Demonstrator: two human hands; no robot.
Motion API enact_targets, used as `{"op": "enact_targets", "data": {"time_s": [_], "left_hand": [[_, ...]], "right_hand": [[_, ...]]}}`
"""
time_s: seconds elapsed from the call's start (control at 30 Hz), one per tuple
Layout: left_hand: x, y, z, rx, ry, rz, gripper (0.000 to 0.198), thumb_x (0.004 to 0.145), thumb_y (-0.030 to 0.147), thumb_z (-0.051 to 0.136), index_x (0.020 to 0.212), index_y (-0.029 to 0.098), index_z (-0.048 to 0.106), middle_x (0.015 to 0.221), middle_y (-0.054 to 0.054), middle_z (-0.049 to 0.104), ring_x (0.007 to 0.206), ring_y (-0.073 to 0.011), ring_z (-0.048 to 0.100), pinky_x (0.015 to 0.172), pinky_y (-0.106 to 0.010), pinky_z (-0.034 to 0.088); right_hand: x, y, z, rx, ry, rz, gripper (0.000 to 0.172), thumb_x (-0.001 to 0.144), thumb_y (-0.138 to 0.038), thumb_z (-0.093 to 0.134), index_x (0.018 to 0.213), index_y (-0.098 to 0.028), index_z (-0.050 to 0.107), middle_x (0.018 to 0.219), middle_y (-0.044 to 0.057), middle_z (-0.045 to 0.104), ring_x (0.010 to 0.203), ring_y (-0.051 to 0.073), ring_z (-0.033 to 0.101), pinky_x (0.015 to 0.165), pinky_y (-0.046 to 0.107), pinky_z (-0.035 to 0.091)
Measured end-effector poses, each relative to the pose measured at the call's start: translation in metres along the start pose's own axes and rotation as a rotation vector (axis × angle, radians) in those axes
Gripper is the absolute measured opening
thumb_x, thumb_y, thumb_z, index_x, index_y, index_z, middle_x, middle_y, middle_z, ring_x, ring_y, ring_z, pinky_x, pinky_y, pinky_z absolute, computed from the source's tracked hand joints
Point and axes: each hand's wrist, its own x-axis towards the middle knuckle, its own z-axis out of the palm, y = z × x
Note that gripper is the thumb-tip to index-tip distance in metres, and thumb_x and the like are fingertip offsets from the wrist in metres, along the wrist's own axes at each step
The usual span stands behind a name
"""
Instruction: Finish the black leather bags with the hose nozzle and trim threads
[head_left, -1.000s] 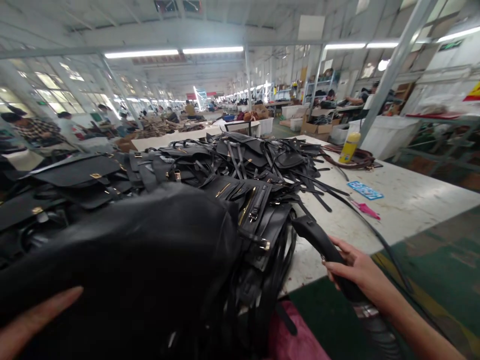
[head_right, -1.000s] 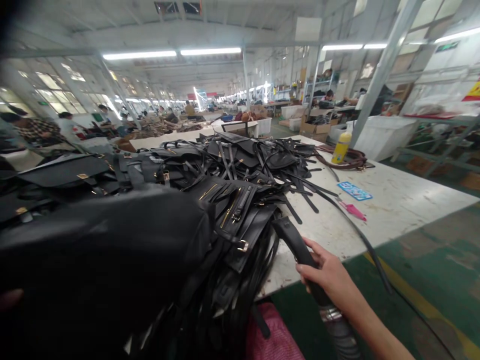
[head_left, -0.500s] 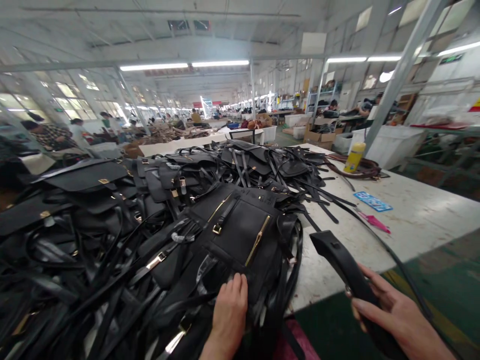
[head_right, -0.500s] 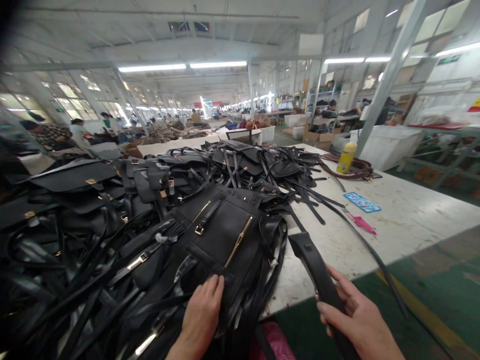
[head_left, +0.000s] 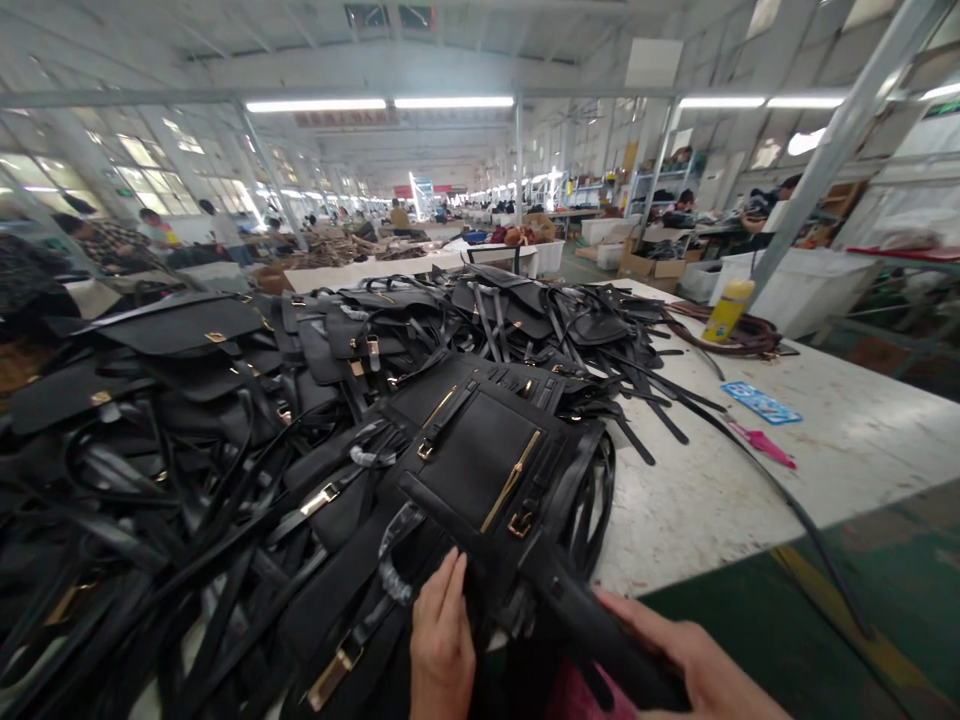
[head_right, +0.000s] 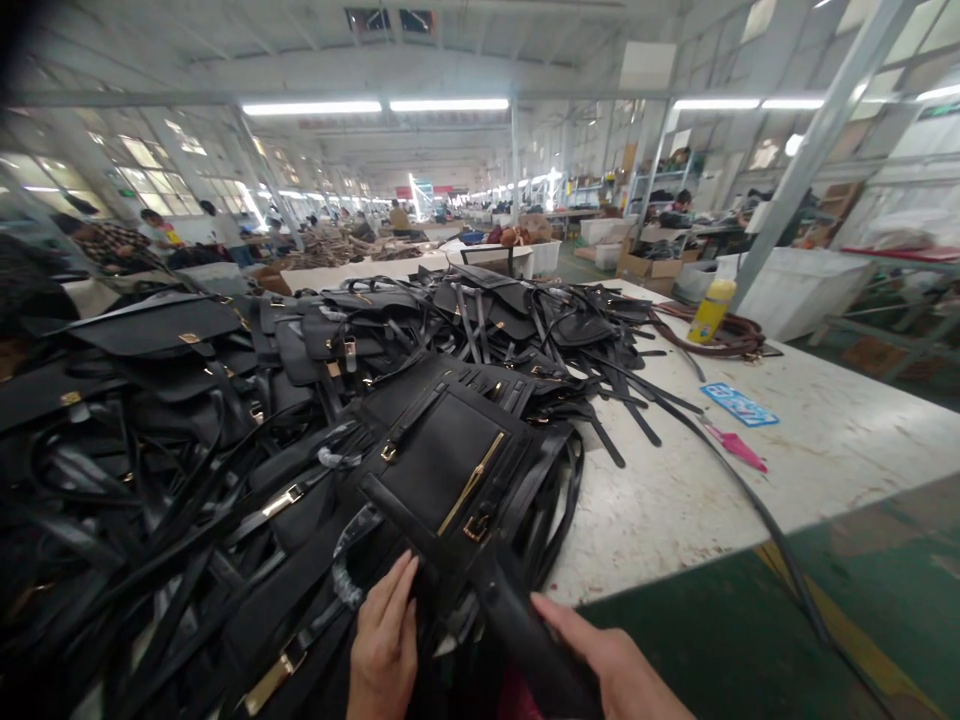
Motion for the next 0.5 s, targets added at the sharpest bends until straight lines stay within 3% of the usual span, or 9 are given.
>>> {"op": "enact_targets", "data": {"time_s": [0.13,0.2,0.37,0.5], "left_hand": [[0.002,0.0,-0.003,-0.158,0.005,-0.222,0.047,0.084,0.017,0.037,0.13,0.02,0.03,0.118,-0.009,0.051,0.101,-0.0161,0.053,0.089,-0.033,0.044],[0.002,0.001,-0.005,-0.196,-0.001,-0.254,0.045,0.084,0.017,0.036,0.128,0.02,0.032,0.116,-0.008,0.052,0.1,-0.0156,0.053,0.088,-0.033,0.045],[0.0,-0.001,-0.002,-0.209,-0.004,-0.219,0.046,0.084,0.013,0.034,0.129,0.021,0.029,0.117,-0.009,0.049,0.101,-0.0158,0.052,0.086,-0.032,0.046],[0.003,-0.007,0.004,-0.058,-0.034,-0.032,0.055,0.083,0.012,0.039,0.134,0.024,0.021,0.124,-0.009,0.046,0.108,-0.0183,0.047,0.088,-0.034,0.044]], "right_hand": [[0.017,0.001,0.021,-0.103,-0.116,0.021,0.064,0.058,-0.021,0.064,0.121,-0.029,0.05,0.094,-0.001,0.067,0.082,0.025,0.059,0.072,0.031,0.047],[0.028,0.001,0.031,-0.079,-0.129,0.023,0.066,0.057,-0.017,0.062,0.121,-0.027,0.05,0.096,0.0,0.065,0.079,0.024,0.059,0.067,0.028,0.047],[0.048,-0.009,0.048,0.137,-0.15,0.029,0.072,0.054,-0.009,0.058,0.123,-0.026,0.046,0.086,-0.002,0.065,0.066,0.018,0.059,0.051,0.021,0.042],[0.049,-0.019,0.034,0.361,-0.048,-0.046,0.07,0.056,-0.005,0.055,0.122,-0.026,0.044,0.087,-0.003,0.063,0.061,0.014,0.057,0.048,0.019,0.04]]}}
